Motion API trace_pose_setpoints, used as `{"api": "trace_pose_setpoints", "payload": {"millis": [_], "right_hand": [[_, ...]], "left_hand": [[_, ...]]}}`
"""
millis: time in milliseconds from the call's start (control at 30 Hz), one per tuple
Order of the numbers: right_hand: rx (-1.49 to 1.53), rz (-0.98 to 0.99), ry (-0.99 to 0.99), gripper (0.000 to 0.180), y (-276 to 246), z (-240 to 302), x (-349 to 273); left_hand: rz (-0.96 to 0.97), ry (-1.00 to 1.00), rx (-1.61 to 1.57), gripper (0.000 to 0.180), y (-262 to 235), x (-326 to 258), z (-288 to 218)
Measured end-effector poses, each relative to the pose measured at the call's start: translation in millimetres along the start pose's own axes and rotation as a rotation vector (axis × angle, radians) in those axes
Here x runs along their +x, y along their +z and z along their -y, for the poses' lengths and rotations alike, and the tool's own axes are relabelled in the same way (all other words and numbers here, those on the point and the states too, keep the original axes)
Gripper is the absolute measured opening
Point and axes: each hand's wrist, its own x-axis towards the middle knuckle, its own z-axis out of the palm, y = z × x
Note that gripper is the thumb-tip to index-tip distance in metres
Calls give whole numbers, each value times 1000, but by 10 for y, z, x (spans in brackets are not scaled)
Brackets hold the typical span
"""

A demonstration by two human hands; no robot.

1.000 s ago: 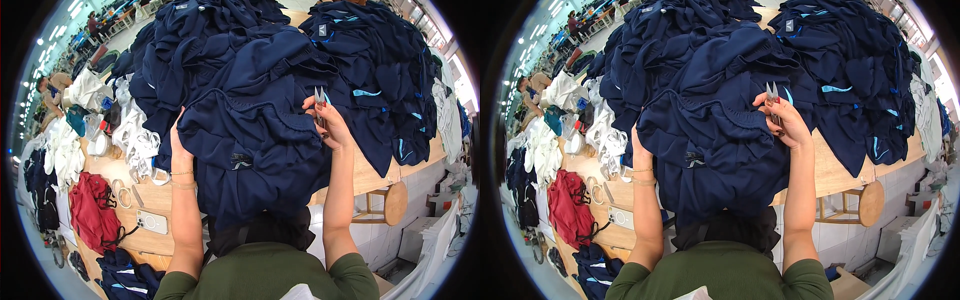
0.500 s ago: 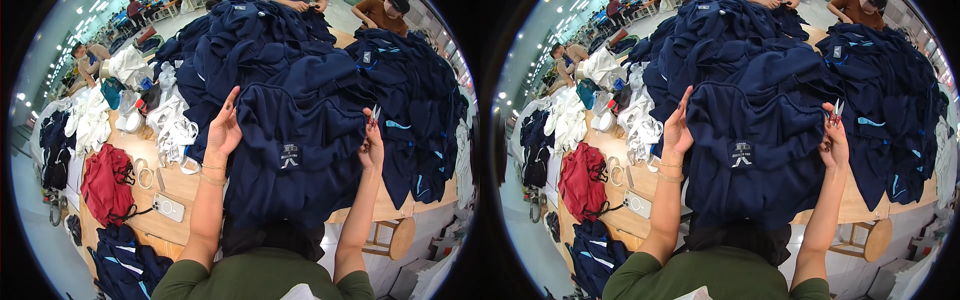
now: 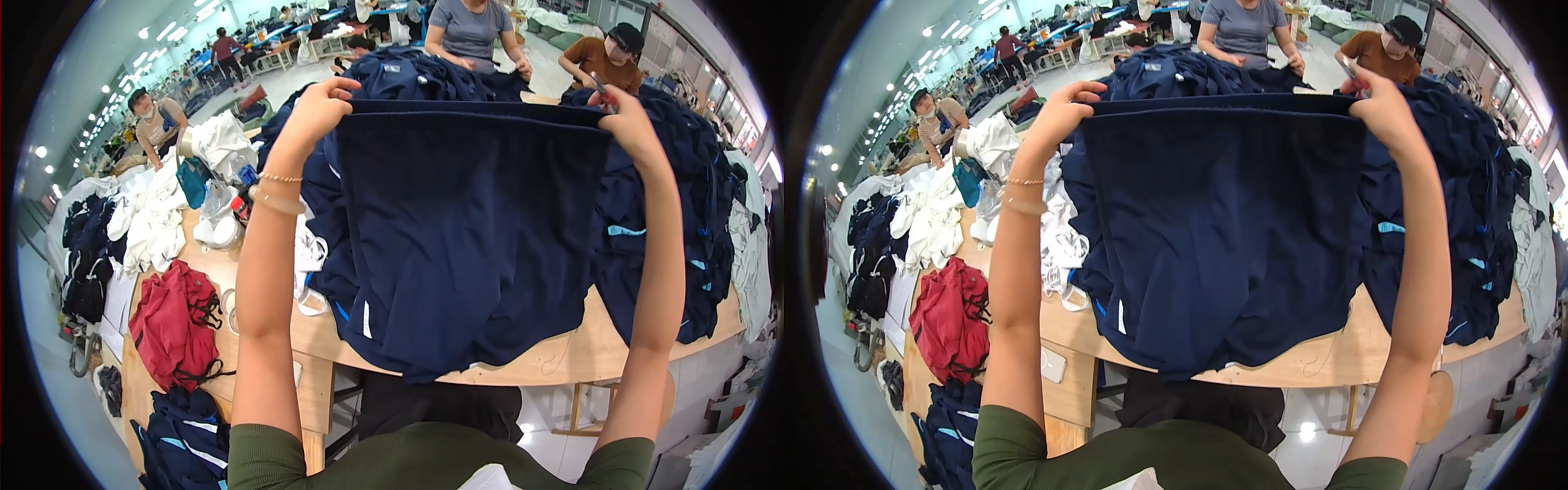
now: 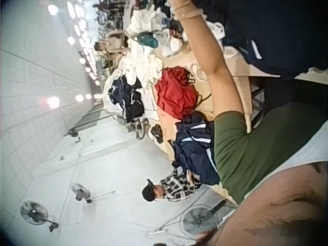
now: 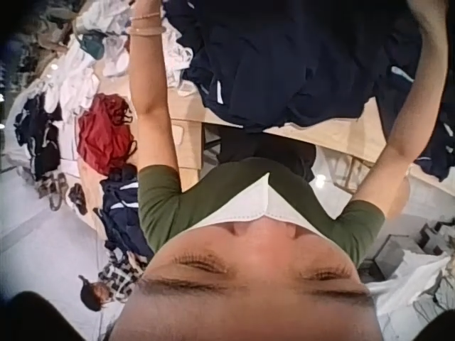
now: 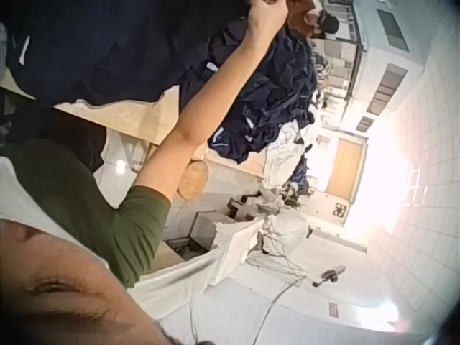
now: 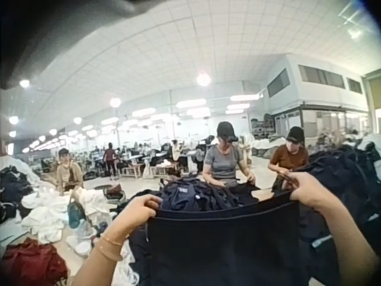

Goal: Trimming loose threads from navy blue garments using small thread snips at a factory workbench.

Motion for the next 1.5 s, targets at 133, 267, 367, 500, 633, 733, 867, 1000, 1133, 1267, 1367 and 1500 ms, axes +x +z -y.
{"api": "trace_pose_setpoints", "payload": {"millis": [133, 267, 367, 500, 633, 733, 867, 1000, 1133, 1267, 1367, 1500], "right_hand": [[41, 10, 309, 24, -455, -455, 269], [238, 138, 388, 13, -119, -57, 135], [302, 240, 492, 7, -237, -149, 144], [420, 272, 422, 12, -139, -144, -132], [672, 235, 574, 17, 125, -276, -379], [938, 50, 684, 24, 411, -697, -507], [853, 117, 345, 24, 580, -622, -712], [592, 81, 414, 25, 587, -554, -757], [602, -113, 296, 16, 552, -706, -804], [628, -489, 105, 32, 188, -783, -1074], [648, -601, -51, 43, -671, -653, -1686], [574, -516, 48, 35, -564, -210, -1682]], "left_hand": [[59, -272, 45, 42, -220, 145, -128], [181, -341, -119, 35, -172, 71, -182], [463, -284, -420, 37, -229, 64, -115], [671, -180, -629, 34, -246, -190, -7], [707, -94, -886, 38, -102, -366, 137], [567, -215, -1137, 37, 186, -470, 228], [327, -423, -1172, 50, 526, -580, 402], [316, -191, -1080, 27, 609, -777, 420], [19, -52, -736, 16, 609, -871, 487], [-313, 177, -442, 16, 230, -1362, -96], [-457, 336, -544, 12, -10, -1880, -748], [-405, 308, -739, 11, -133, -1973, -976]]}}
